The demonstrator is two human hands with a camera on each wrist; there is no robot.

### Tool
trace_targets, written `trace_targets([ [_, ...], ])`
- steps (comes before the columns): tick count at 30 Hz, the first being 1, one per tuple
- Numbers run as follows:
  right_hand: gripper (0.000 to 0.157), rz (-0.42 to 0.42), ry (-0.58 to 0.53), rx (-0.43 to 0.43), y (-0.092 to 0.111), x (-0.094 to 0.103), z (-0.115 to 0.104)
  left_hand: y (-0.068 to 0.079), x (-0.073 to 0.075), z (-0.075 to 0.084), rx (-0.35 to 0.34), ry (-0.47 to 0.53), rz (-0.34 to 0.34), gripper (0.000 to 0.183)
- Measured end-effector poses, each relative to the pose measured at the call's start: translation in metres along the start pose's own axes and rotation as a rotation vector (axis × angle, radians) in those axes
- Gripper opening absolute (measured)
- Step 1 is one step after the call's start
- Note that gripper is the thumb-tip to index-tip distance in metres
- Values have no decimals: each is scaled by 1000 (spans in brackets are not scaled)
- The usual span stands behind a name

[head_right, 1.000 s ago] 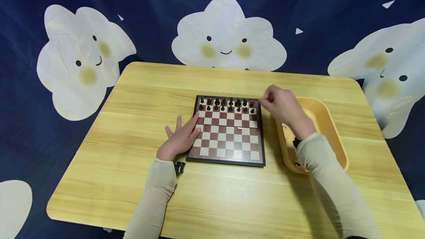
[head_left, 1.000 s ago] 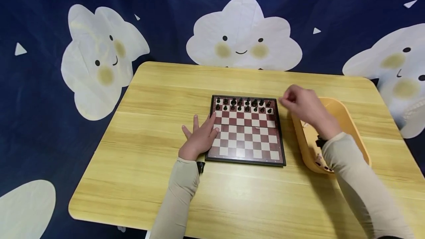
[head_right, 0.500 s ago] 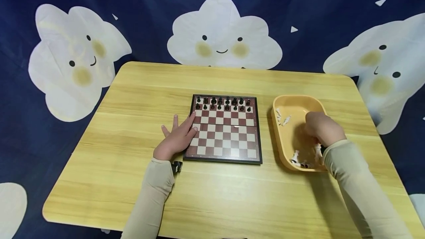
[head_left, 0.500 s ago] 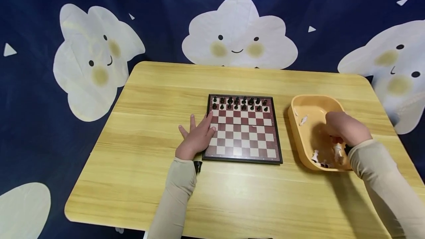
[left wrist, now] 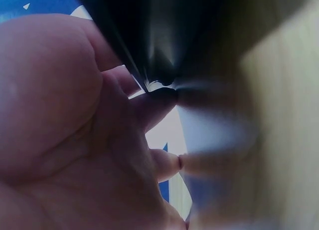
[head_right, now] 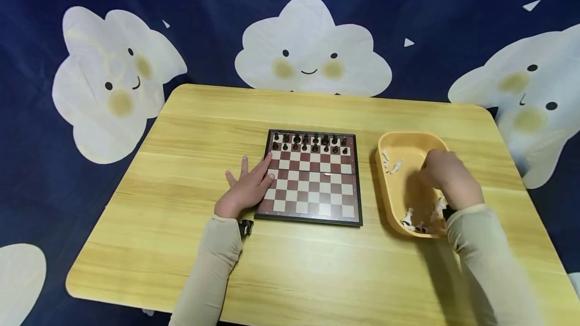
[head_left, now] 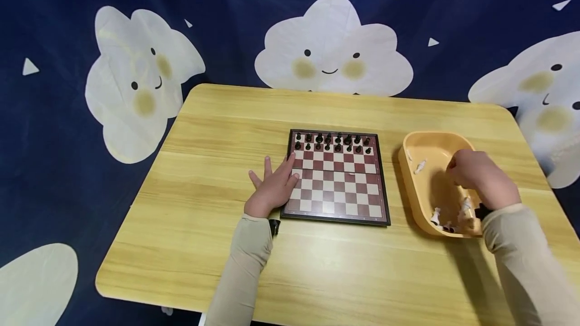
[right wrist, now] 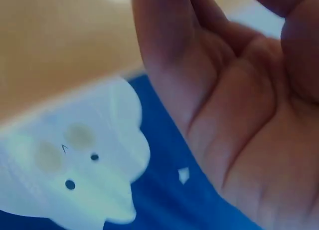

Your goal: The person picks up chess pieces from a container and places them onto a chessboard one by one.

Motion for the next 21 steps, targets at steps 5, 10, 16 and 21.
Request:
trace_targets([
  [5, 19, 589, -418, 25, 47, 56, -42, -1, 0, 0, -6, -5, 0, 61],
  [10, 31, 1055, -878, 354, 101, 74, -101, -3, 0, 0, -14, -4, 3, 58],
  [16, 25, 1074, -985, 540, 97, 49, -142, -3, 0, -1, -6, -18, 2, 57],
  [21, 27, 902, -934, 518, 73, 17, -176, -3, 0, -1, -10, -12, 6, 58],
])
Point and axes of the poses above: each hand's wrist, its own y-axis away from the middle knuckle, its own x-axis out of the back of the hand, z = x × y, the point moved 10 cm from there along -y, towards the middle knuckle, and after that the axes turned 3 degrees about z, right-handed, at the moved point
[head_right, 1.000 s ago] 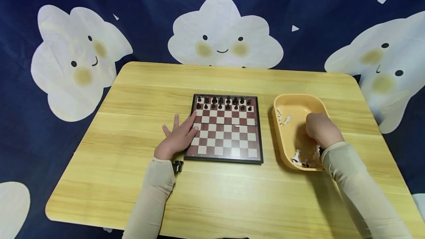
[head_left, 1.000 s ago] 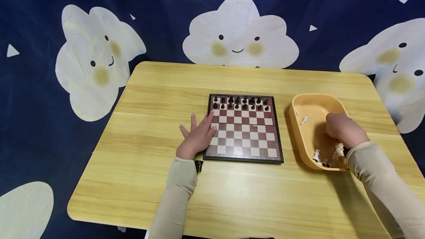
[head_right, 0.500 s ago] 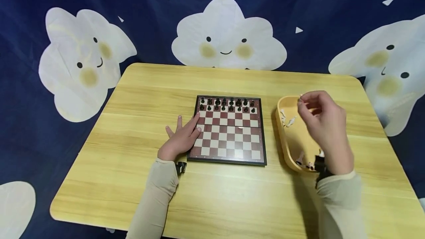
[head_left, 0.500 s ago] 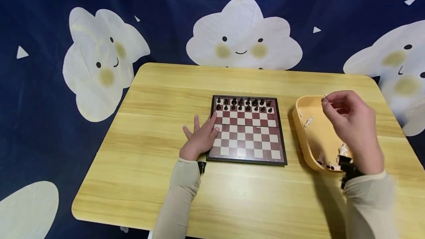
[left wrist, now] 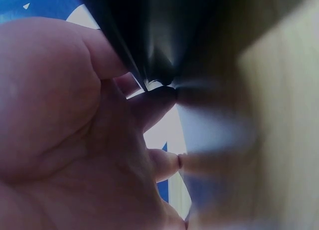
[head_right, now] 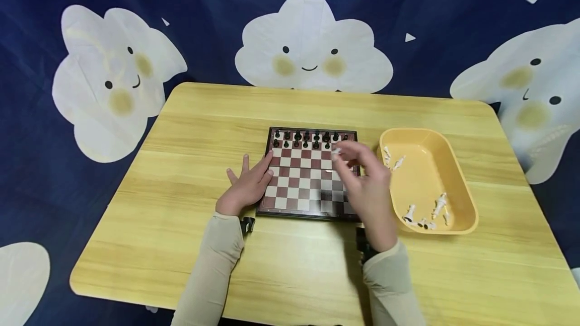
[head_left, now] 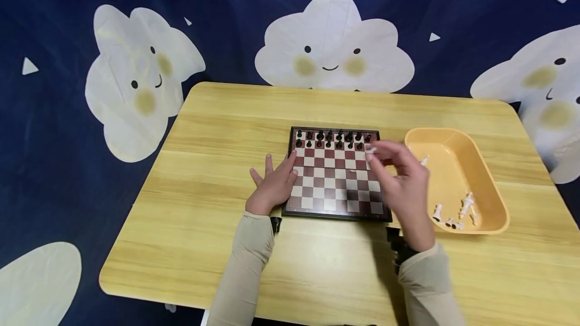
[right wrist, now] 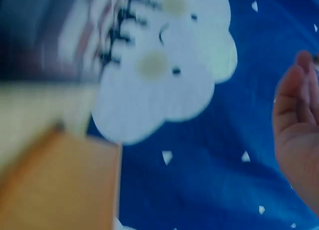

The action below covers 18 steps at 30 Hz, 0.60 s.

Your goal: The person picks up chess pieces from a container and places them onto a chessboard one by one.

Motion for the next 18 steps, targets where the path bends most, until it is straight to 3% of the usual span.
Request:
trace_targets([
  [5, 26, -118, 107, -97, 14, -47, 12, 1, 1, 0, -1, 3, -4, 58],
  [8, 24, -171, 104, -141, 22, -71, 18, 1, 1, 1, -4, 4, -8, 57],
  [15, 15, -352, 177, -333, 43, -109, 37, 2, 3, 4, -15, 3, -4, 57],
  [18, 19, -427, 207, -419, 53, -122, 45, 3, 3, 3, -7, -4, -7, 57],
])
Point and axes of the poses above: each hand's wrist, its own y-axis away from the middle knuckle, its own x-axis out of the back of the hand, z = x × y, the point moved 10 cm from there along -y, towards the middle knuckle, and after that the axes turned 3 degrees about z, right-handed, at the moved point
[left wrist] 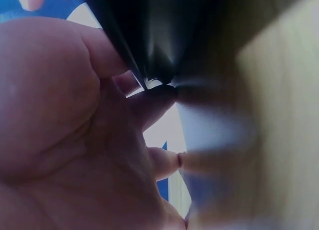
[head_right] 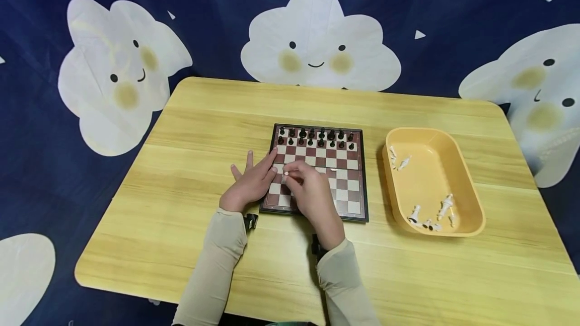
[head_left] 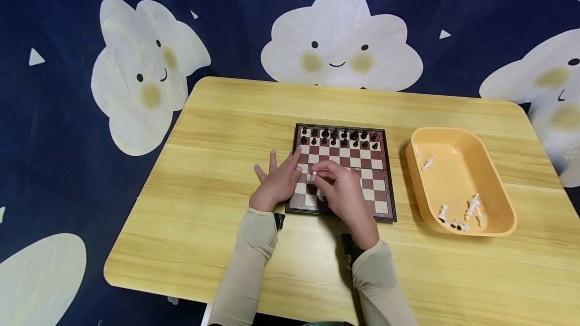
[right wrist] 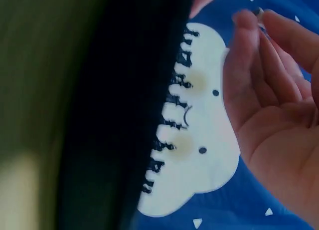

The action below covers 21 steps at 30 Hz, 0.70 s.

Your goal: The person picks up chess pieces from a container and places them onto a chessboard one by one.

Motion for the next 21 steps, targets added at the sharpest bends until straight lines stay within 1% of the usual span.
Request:
trace_targets([
  [3, 22, -45, 8, -69, 1, -12, 6, 0, -1, 0, 5, -6, -5, 57],
  [5, 20, -60, 25, -103, 2, -18, 10, -1, -1, 0, 6, -9, -8, 57],
  [7, 14, -71, 46, -121, 4, -22, 11, -1, -1, 0, 4, -11, -8, 57],
  [11, 8, -70, 79, -132, 6, -24, 11, -2, 0, 0, 8, -17, -9, 57],
  [21, 7, -109, 116, -123, 8, -34, 9, -2, -1, -1, 12, -12, -8, 58],
])
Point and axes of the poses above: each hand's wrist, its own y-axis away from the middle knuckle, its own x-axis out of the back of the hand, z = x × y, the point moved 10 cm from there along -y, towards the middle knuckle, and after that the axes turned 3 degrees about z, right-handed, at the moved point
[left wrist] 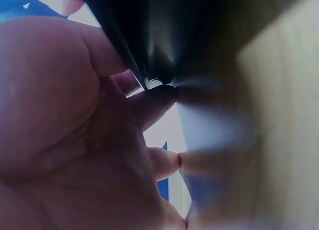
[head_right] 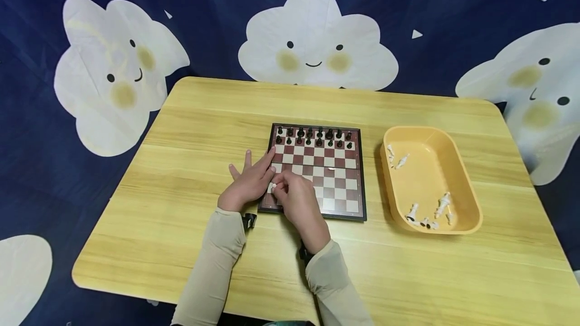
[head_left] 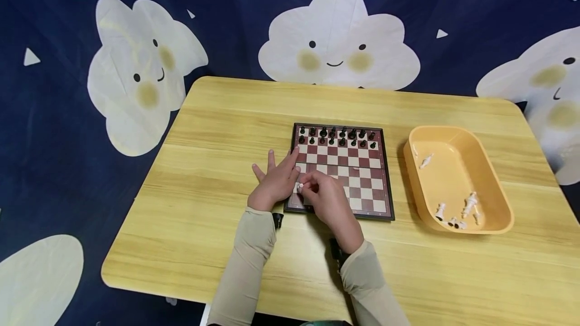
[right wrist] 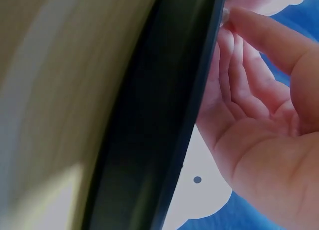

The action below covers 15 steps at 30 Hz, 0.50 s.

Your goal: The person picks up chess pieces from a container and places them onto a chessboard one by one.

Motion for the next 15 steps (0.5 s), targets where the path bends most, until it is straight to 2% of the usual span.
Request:
trace_targets([
  [7, 6, -35, 61, 28, -3, -6, -4, 1, 0, 1, -5, 13, 7, 58],
  [15, 6, -42, 72, 54, -4, -10, -5, 1, -1, 0, -3, 14, 5, 57],
])
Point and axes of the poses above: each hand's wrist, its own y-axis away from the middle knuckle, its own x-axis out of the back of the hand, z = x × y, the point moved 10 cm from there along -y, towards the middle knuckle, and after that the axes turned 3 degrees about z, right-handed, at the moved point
